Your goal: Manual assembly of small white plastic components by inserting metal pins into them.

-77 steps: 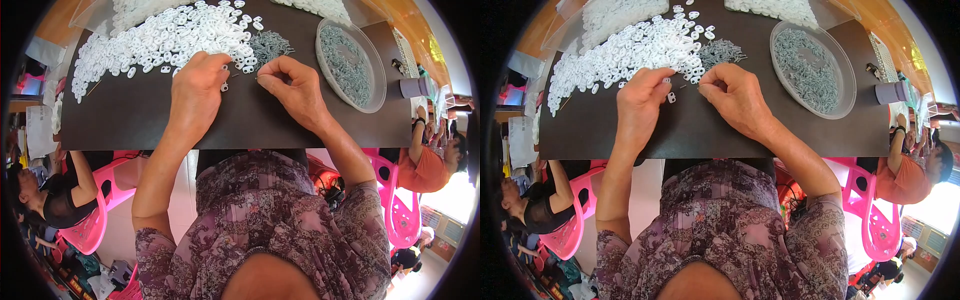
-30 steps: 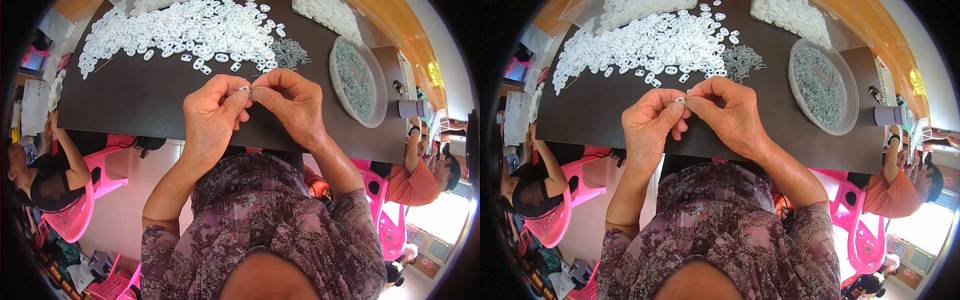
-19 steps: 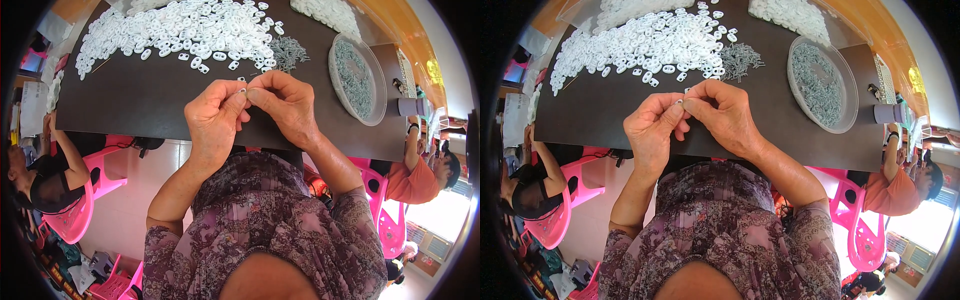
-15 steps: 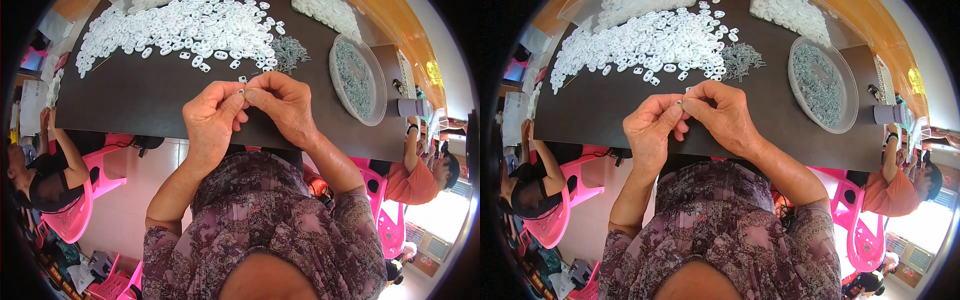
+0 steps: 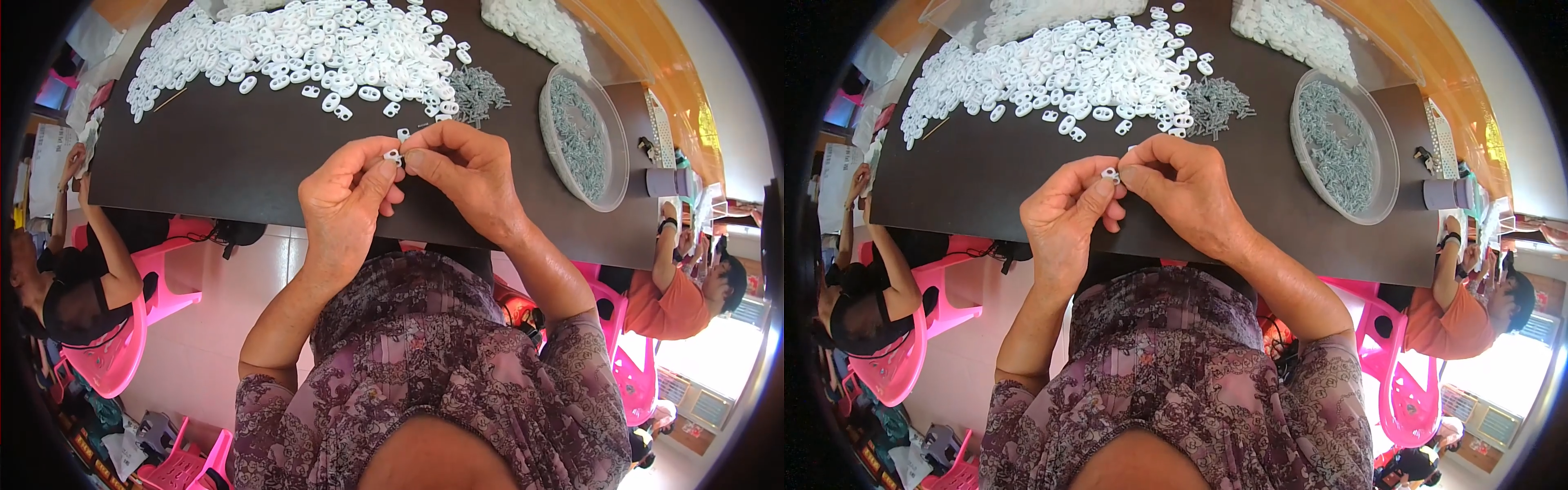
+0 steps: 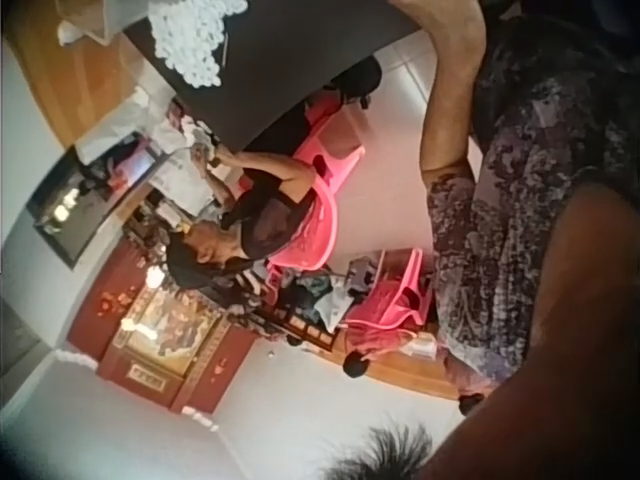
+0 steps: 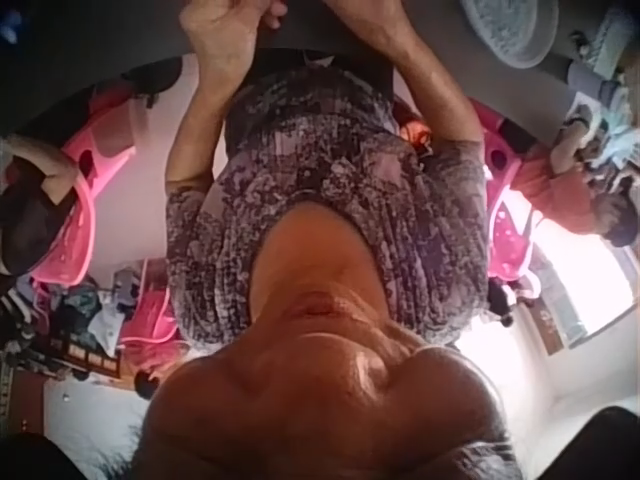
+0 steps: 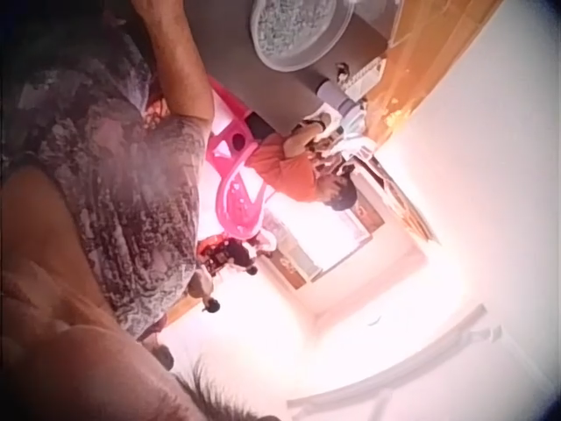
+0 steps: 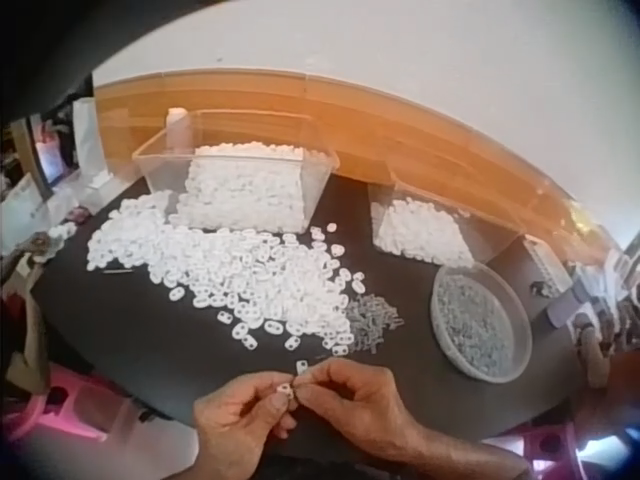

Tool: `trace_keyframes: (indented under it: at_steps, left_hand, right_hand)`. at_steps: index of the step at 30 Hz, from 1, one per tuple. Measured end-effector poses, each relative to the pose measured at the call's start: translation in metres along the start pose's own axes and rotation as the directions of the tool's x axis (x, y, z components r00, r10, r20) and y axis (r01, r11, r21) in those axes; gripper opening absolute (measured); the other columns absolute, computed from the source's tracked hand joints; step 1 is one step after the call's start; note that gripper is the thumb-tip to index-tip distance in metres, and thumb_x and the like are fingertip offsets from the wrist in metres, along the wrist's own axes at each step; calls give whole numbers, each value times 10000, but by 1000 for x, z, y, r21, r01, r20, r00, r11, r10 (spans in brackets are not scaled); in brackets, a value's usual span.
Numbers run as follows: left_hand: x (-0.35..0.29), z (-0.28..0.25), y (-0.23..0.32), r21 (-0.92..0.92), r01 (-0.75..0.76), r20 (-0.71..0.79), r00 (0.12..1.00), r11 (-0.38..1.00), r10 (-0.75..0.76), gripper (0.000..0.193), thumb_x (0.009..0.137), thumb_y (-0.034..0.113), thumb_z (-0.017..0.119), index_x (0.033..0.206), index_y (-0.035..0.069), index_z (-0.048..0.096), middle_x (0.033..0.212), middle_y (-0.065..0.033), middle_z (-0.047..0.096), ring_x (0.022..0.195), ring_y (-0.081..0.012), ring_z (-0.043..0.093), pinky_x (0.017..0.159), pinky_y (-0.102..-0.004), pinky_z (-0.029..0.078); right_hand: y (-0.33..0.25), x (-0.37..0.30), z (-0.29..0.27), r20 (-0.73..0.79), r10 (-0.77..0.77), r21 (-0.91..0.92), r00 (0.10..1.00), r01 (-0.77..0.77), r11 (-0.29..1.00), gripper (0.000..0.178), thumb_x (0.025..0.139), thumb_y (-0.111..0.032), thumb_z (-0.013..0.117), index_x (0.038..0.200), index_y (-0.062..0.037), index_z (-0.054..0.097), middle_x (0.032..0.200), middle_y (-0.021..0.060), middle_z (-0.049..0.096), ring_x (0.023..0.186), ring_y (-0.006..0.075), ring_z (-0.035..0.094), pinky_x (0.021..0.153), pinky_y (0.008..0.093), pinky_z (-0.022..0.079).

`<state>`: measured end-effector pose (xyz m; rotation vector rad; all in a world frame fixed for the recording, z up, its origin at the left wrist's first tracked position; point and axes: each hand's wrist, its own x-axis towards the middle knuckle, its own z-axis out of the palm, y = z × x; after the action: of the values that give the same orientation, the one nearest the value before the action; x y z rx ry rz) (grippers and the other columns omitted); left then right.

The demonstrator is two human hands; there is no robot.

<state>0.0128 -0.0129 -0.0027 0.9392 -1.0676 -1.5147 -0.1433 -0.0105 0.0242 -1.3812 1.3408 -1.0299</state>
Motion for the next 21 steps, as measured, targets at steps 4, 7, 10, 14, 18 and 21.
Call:
trace_keyframes:
  at_steps: [4, 7, 10, 14, 18, 21]
  left_hand:
    - [-1, -11, -1, -47, -65, 3, 998, 997, 65, 189, 903, 22, 562, 1080, -35, 592, 816, -66, 623, 638, -73, 562, 539, -197, 458]
    - [1, -15, -2, -78, -70, -30, 997, 995, 68, 170, 900, 17, 563, 1054, -54, 581, 810, -97, 623, 634, -96, 572, 546, -217, 470]
    - [2, -19, -8, -131, -88, -38, 996, 987, 84, 166, 900, 31, 573, 1043, -52, 581, 811, -106, 631, 630, -105, 580, 545, -221, 475]
    - [0, -21, -10, -159, -130, -78, 990, 979, 119, 168, 898, 46, 585, 1036, -51, 578, 814, -116, 637, 627, -116, 586, 546, -228, 480]
    - [-2, -21, -12, -198, -194, -107, 979, 961, 175, 180, 897, 56, 594, 1040, -49, 574, 823, -124, 641, 628, -121, 587, 550, -233, 483]
    - [-3, -21, -13, -221, -215, -114, 974, 951, 193, 182, 896, 54, 594, 1044, -49, 573, 828, -125, 643, 629, -121, 586, 555, -233, 483]
  right_hand:
    - [-1, 5, -13, -79, -9, -78, 997, 3, 997, 97, 848, -20, 619, 930, 16, 657, 866, 8, 641, 787, 43, 555, 709, 191, 450]
    - [11, 15, -28, -145, -151, -271, 978, 107, 957, 94, 836, -10, 621, 920, 3, 664, 834, -1, 627, 767, 51, 546, 685, 204, 436]
    - [13, 22, -29, -87, -382, -540, 920, 279, 794, 104, 810, 1, 628, 907, -9, 662, 784, 36, 611, 740, 122, 559, 669, 253, 440]
    - [12, 35, -28, 26, -552, -718, 834, 399, 569, 115, 755, -5, 654, 868, -27, 657, 725, 104, 566, 716, 265, 548, 642, 340, 439]
    - [7, 62, -7, 177, -643, -765, 745, 515, 387, 116, 722, -47, 691, 830, -49, 649, 696, 91, 539, 691, 279, 528, 604, 380, 425]
    - [21, 80, 12, 237, -709, -754, 664, 586, 296, 94, 613, 16, 600, 675, -45, 565, 666, 114, 498, 675, 290, 498, 566, 392, 403]
